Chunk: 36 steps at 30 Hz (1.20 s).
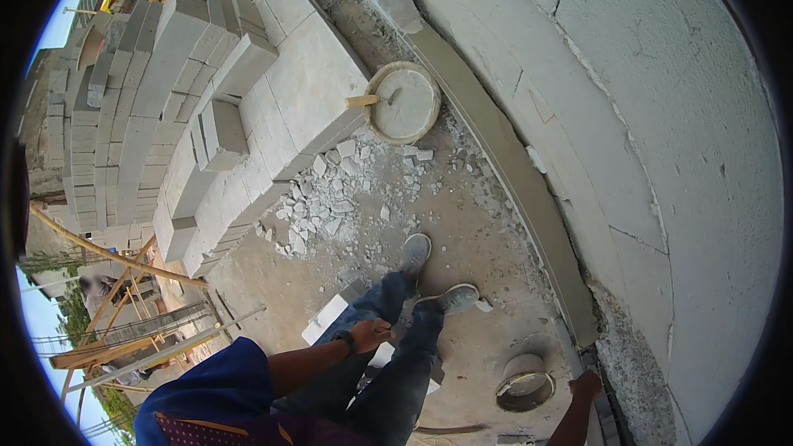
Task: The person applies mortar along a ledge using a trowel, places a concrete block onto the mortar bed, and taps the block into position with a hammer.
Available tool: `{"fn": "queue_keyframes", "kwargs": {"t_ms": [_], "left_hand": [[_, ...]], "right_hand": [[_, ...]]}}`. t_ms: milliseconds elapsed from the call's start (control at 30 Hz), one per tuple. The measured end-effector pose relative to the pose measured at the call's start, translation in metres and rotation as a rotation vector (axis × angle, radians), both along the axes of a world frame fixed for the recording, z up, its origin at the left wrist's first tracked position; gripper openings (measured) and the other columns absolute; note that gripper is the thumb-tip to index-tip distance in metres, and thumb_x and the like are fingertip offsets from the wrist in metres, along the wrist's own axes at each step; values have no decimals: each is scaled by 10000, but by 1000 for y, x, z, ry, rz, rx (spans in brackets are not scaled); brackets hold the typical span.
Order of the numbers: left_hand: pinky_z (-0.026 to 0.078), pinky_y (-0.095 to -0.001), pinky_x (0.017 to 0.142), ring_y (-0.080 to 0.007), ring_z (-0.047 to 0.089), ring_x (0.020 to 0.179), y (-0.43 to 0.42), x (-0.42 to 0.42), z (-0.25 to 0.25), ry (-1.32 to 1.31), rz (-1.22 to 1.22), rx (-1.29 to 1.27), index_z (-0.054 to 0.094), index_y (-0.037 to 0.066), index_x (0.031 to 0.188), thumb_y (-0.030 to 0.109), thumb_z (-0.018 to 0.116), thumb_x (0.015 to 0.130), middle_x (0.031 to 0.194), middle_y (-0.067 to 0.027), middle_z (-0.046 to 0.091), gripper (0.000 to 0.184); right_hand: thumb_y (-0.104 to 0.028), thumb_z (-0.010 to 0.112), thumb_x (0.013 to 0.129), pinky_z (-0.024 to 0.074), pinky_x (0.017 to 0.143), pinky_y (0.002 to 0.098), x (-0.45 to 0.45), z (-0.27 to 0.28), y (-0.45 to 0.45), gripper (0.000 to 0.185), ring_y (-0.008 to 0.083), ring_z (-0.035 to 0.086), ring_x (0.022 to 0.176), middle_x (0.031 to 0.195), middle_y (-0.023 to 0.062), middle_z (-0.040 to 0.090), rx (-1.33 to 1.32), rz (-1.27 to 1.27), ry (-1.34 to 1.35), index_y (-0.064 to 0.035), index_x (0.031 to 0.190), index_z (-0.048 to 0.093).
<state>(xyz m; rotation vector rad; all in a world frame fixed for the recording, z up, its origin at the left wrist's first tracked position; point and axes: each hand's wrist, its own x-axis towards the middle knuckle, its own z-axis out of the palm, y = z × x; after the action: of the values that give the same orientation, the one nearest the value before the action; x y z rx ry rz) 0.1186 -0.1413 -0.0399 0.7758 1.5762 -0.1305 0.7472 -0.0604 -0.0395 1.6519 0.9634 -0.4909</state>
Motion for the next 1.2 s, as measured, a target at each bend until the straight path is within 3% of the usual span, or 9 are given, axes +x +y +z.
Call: {"fn": "queue_keyframes", "kwargs": {"t_ms": [267,667,967,1067,1200], "left_hand": [[536,-379,924,-325,700,1081,-4,0,-4,7,3,7,623,-37,1264,518,681,907,1152,-201,730,662],[537,-382,931,-324,700,1083,-5,1,-9,17,-51,13,623,-36,1263,522,684,902,1159,-197,729,667],[539,-380,928,-326,700,1084,1,4,0,2,30,-16,615,-42,1276,509,683,909,1168,-203,725,665],[542,-374,906,-309,712,1048,2,6,1,38,8,25,650,-24,1235,479,701,907,1106,-199,740,603],[539,-389,916,-323,704,1061,9,9,8,28,-19,20,640,5,1229,500,678,905,1126,-184,735,592]], "right_hand": [[-501,907,653,612,863,385,-8,9,4,574,245,739,1015,1100,86,754,67,-27,-31,-125,1055,742],[-387,905,673,618,858,402,-6,5,0,495,272,739,1010,1088,104,753,103,-16,-9,-111,1048,736],[-462,926,649,615,873,421,-11,11,7,597,289,725,1056,1123,108,744,92,-47,-28,-109,1086,726],[-509,912,661,621,856,429,-11,14,10,637,279,722,1071,1149,109,735,36,-31,5,-113,1120,713],[-588,864,698,588,926,428,-39,22,19,714,271,699,1114,1204,91,706,27,-9,-77,-114,1196,672]]}}
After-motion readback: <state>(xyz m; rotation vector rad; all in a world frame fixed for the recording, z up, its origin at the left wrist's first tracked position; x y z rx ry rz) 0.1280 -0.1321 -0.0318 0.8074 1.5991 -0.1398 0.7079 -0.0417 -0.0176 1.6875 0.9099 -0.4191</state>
